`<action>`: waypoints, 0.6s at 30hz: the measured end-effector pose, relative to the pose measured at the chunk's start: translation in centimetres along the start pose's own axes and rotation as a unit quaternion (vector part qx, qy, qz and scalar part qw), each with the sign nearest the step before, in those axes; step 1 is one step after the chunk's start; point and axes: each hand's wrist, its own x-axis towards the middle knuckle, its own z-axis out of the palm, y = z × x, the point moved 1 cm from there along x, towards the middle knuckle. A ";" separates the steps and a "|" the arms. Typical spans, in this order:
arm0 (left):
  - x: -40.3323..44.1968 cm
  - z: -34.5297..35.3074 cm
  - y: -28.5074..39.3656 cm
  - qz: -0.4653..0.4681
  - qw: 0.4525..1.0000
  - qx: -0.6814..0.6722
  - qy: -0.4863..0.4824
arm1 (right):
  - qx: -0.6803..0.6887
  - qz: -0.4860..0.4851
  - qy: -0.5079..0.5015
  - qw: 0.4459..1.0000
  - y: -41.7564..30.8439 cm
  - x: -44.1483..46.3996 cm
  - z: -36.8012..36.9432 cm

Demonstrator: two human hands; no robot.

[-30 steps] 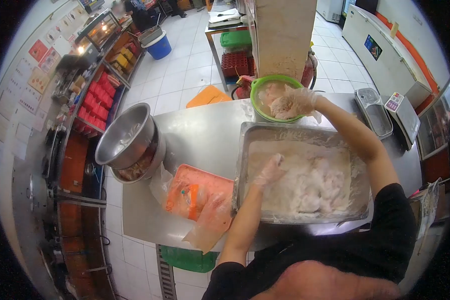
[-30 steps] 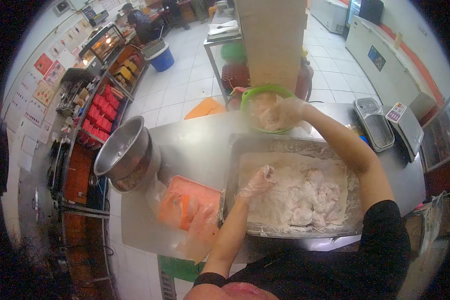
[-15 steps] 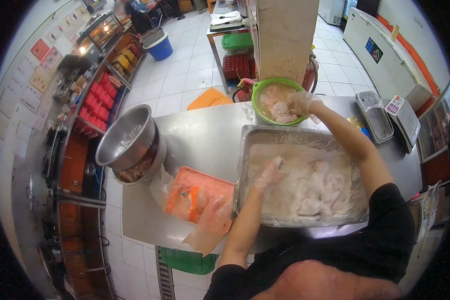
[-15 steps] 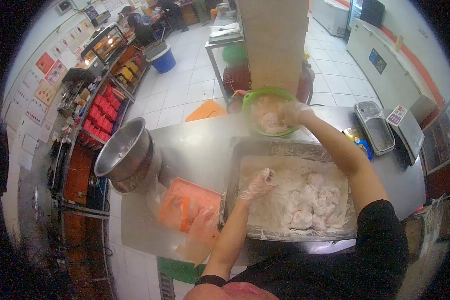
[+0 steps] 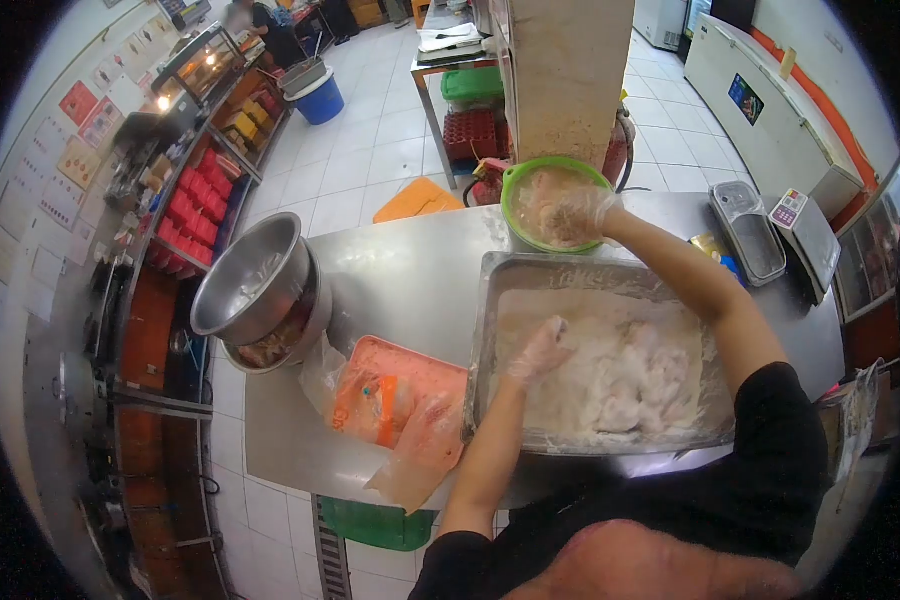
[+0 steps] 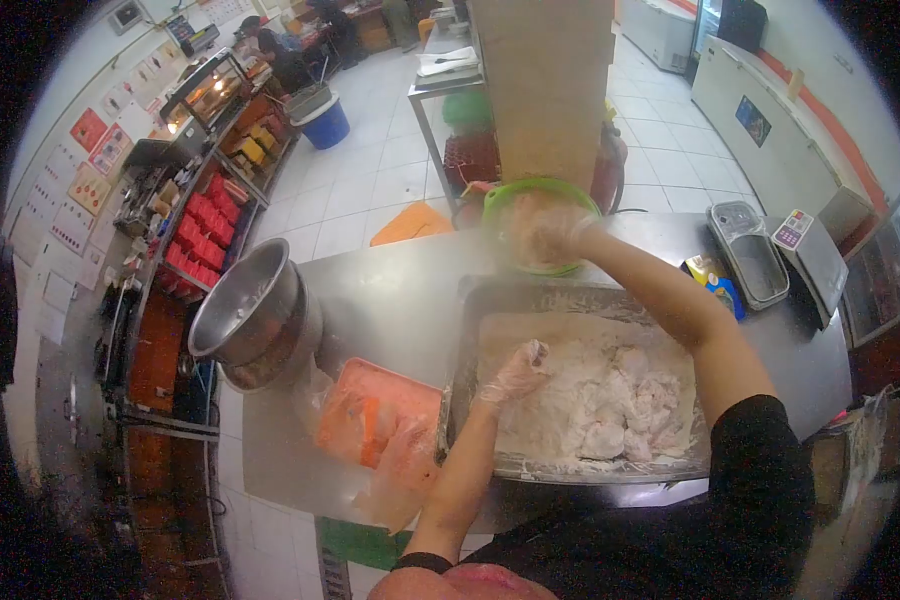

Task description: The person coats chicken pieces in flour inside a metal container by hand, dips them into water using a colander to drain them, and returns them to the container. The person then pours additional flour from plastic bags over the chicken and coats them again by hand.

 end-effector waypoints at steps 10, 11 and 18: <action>-0.3 -0.5 0.8 -0.011 1.000 0.010 -0.009 | 0.156 0.164 0.003 0.974 -8.0 -4.4 -16.5; -0.4 -0.5 0.9 -0.019 1.000 0.004 -0.011 | 0.110 0.171 -0.069 0.977 -7.5 -3.9 -15.2; -0.2 -0.6 0.4 -0.025 0.999 0.019 -0.022 | 0.096 0.090 -0.120 0.984 3.3 -3.1 -8.6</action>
